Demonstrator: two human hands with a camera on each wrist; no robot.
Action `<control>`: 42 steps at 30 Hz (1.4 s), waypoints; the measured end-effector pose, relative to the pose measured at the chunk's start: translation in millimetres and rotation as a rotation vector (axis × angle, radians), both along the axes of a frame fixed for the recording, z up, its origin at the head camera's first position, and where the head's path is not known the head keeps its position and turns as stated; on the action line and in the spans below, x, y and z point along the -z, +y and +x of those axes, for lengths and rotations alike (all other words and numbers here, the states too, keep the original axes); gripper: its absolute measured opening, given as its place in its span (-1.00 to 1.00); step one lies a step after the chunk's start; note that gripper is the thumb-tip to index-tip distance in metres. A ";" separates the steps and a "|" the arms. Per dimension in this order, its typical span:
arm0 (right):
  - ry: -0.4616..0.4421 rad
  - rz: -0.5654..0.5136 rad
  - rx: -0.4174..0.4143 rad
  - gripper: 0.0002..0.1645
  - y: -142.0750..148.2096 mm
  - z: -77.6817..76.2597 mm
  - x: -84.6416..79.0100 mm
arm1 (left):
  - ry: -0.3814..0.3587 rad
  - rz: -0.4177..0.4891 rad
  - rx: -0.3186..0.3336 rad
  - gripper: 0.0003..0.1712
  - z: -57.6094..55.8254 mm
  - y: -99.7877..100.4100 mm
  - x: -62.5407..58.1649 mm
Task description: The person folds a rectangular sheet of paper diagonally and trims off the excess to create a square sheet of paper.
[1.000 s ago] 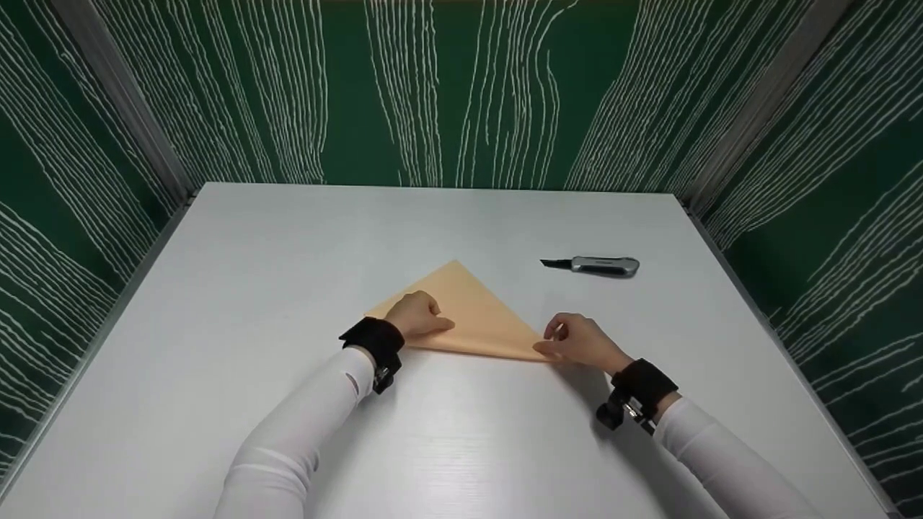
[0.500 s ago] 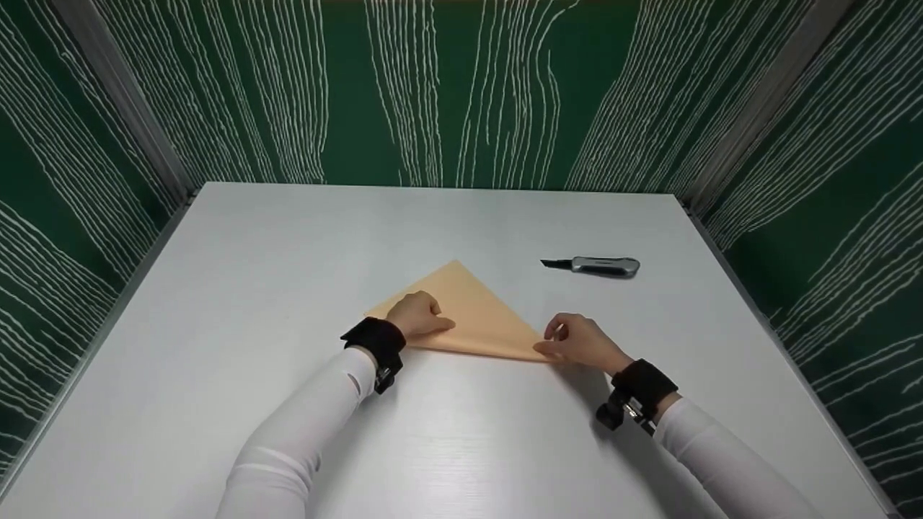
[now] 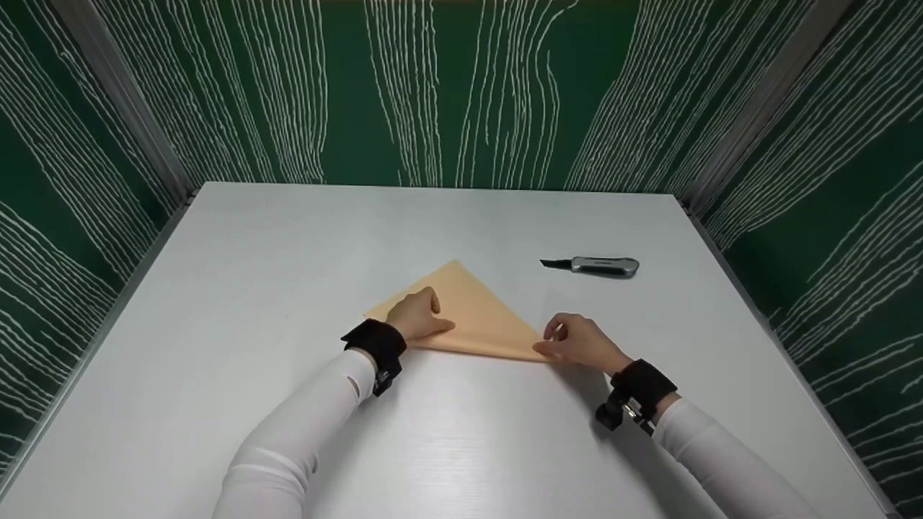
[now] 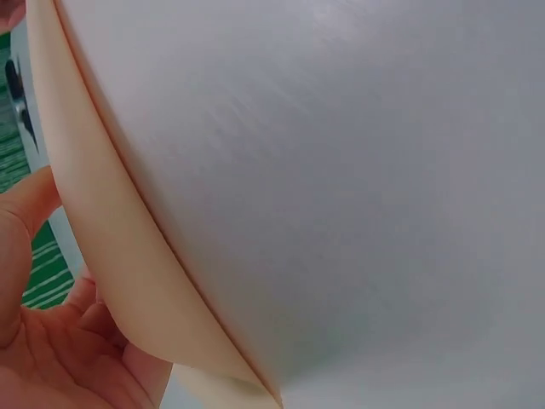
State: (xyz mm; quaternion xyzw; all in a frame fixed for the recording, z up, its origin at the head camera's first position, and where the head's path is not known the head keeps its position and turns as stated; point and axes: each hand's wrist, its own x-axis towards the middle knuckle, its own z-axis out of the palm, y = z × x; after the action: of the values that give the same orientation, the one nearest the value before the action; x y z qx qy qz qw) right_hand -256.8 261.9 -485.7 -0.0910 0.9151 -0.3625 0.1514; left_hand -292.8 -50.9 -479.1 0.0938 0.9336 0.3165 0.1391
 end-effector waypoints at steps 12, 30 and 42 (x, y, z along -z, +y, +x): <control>0.035 0.012 -0.005 -0.68 0.8 -1.4 2.6 | 0.173 -0.087 0.007 -0.53 8.3 5.5 4.7; 0.031 0.042 0.000 -0.70 -0.4 0.4 0.7 | 0.400 -0.276 0.284 -0.51 11.3 3.7 17.8; 0.520 0.317 -0.148 -0.89 -31.9 16.4 3.0 | 0.434 -0.244 0.293 -0.53 10.5 1.7 23.0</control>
State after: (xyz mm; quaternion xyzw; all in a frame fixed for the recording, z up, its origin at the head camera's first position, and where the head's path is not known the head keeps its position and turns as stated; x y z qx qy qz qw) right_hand -240.4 230.0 -488.7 -0.2221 0.9592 -0.1678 -0.0493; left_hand -282.2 -49.1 -502.1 0.2759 0.9492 0.1508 -0.0095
